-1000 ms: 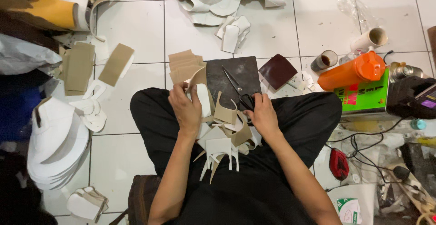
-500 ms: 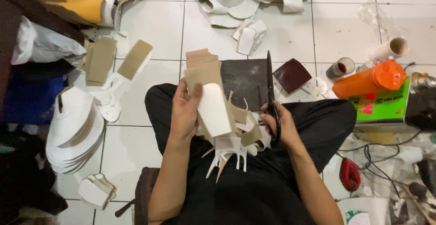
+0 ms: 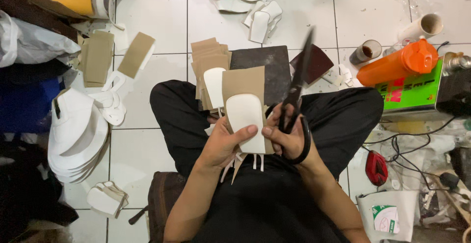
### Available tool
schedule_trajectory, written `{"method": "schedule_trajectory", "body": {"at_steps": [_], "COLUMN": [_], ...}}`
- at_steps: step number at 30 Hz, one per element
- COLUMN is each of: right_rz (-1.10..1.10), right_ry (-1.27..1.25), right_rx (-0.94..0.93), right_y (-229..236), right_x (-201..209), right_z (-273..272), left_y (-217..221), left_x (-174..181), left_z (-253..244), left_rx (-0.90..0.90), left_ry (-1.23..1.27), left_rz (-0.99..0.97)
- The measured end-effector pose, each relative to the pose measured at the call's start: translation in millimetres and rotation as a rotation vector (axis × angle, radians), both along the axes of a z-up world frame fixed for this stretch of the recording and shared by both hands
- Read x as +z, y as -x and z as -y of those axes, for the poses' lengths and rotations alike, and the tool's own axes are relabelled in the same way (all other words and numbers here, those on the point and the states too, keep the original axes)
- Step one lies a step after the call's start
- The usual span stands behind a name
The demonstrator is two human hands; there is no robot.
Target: The person sits on the floor and repeatedly aligns a white shoe insole with a brown cardboard template. They use scissors to trim the cardboard around the insole's edge, then separate the pieces and repeat the process with new materials.
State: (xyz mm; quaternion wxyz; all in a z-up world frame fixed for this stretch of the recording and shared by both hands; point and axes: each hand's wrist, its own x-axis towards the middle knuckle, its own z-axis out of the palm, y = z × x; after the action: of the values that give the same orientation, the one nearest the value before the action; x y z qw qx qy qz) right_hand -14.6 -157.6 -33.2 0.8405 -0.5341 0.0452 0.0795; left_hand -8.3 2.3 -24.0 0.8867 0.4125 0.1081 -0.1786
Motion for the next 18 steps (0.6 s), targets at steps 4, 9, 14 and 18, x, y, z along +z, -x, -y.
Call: {"method": "schedule_trajectory", "body": {"at_steps": [4,9,14,18], "right_rz": [-0.100,-0.133,-0.279,-0.061], "right_ry": [-0.195,-0.413,-0.397,-0.071], "right_rx": [0.038,0.139,0.090,0.140], "right_y": [13,10,24,30], "right_x": [-15,45,-16,-32], "right_z": [-8,-22,-20,-4], "left_y": [4,4,7,-4], "left_x": [-12,17,-1,23], "left_z": [-9,-7,-12,-20], "left_rx": [-0.061,-0.045,-0.015,0.122], "left_ry": [0.081,-0.151,-0.257,-0.304], "left_rz": [0.061,0.303,0.298,0.180]}}
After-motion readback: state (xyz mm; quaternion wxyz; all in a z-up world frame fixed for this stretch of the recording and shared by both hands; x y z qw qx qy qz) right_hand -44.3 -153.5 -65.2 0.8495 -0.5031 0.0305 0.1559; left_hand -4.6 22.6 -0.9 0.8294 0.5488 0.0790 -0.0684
